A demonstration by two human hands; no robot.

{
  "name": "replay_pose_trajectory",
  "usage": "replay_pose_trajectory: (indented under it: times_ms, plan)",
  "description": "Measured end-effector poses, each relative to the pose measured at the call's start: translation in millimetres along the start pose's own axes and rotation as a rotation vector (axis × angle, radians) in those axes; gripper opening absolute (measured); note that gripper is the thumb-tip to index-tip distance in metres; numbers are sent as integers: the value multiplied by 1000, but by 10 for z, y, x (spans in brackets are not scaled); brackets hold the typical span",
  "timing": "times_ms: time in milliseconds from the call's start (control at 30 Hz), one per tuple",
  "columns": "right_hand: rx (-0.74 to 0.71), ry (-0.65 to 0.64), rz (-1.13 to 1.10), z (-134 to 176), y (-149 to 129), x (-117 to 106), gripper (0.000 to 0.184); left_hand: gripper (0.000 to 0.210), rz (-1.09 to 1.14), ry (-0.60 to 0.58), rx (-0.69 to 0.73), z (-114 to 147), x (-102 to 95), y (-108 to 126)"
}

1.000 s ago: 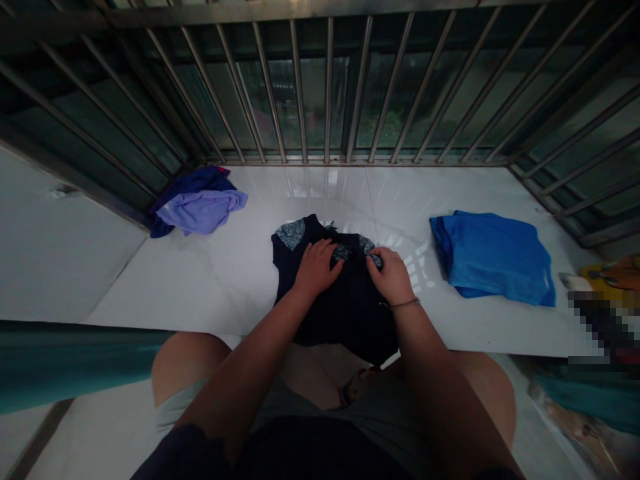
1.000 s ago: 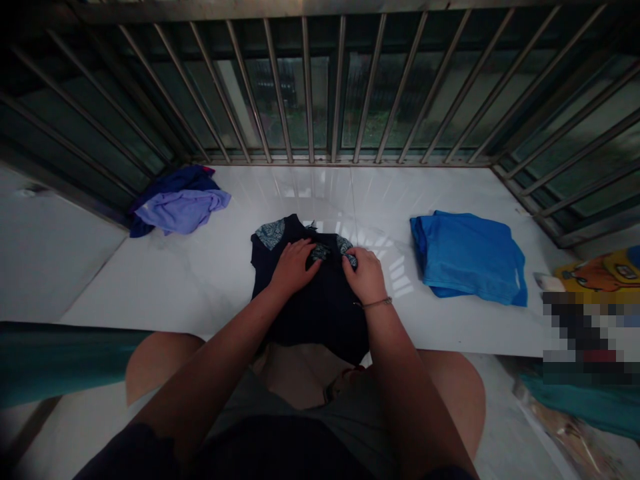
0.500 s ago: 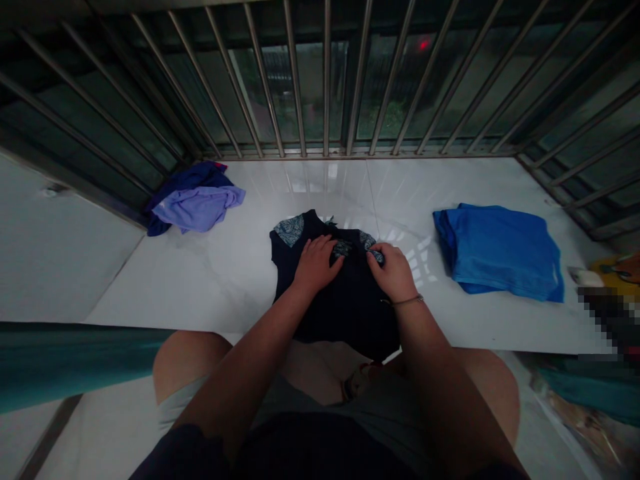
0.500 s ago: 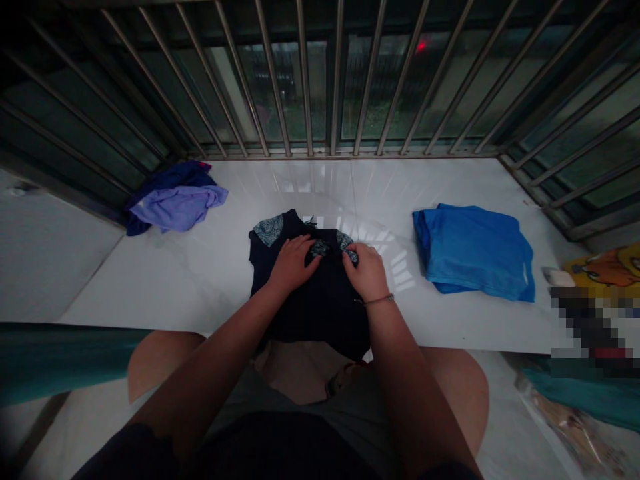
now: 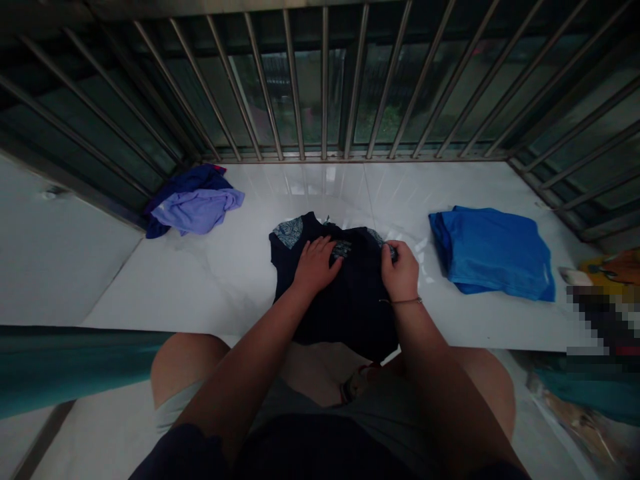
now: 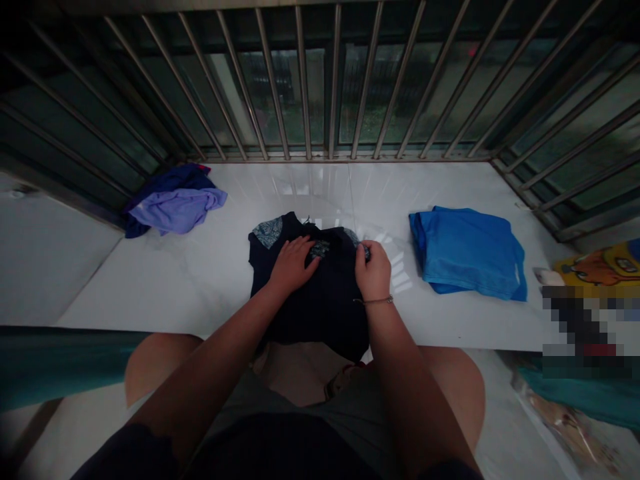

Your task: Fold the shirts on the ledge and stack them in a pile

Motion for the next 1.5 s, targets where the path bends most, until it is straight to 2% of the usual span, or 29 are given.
replay_pose_trajectory:
  times_ms: [167, 300, 400, 533, 600, 700, 833, 967, 1100, 1200, 1400, 1500]
  plan:
    - [136, 183, -103, -42, 197, -63, 39, 51, 2, 0, -2, -2, -12, 8]
    - [173, 256, -153, -67, 315, -83, 42, 52, 3, 3, -3, -2, -7, 11]
    - [130, 207, -122, -62, 304, -61, 39, 51, 7, 6, -3, -1, -5, 10]
    - [50, 131, 110, -13, 227, 36, 47, 51, 6, 5, -3, 1, -8, 8]
    - [67, 122, 218, 8, 217, 86, 51, 51, 3, 4, -4, 2, -10, 9]
    - [97, 52, 252, 6, 217, 128, 43, 51, 4, 3, -3, 6, -11, 8]
    - [131, -27, 58, -15, 202, 60, 33, 48, 5, 7, 6, 13, -13, 2]
    - [158, 53, -132, -17, 172, -40, 28, 46, 10, 21, 13, 15, -14, -7]
    - [91, 79, -275, -27, 123, -24, 24, 46, 13, 20, 6, 10, -4, -14]
    - [86, 92, -319, -42, 143, 0, 26, 45, 19, 16, 3, 8, 1, -13]
    - [232, 183, -423, -68, 339, 22, 35, 45, 28, 27, 9, 10, -10, -4]
    - [271, 169, -534, -68, 405, 66, 42, 45, 30, 25, 11, 11, -8, -4]
Point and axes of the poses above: each hand's wrist, its own z-axis away from the middle knuckle, its own x-axis out of the palm, y = z × x, the point moved 4 cm from there along -z, towards the middle knuckle, and after that the axes turned 5 degrees about -z, right-handed, at the moved point
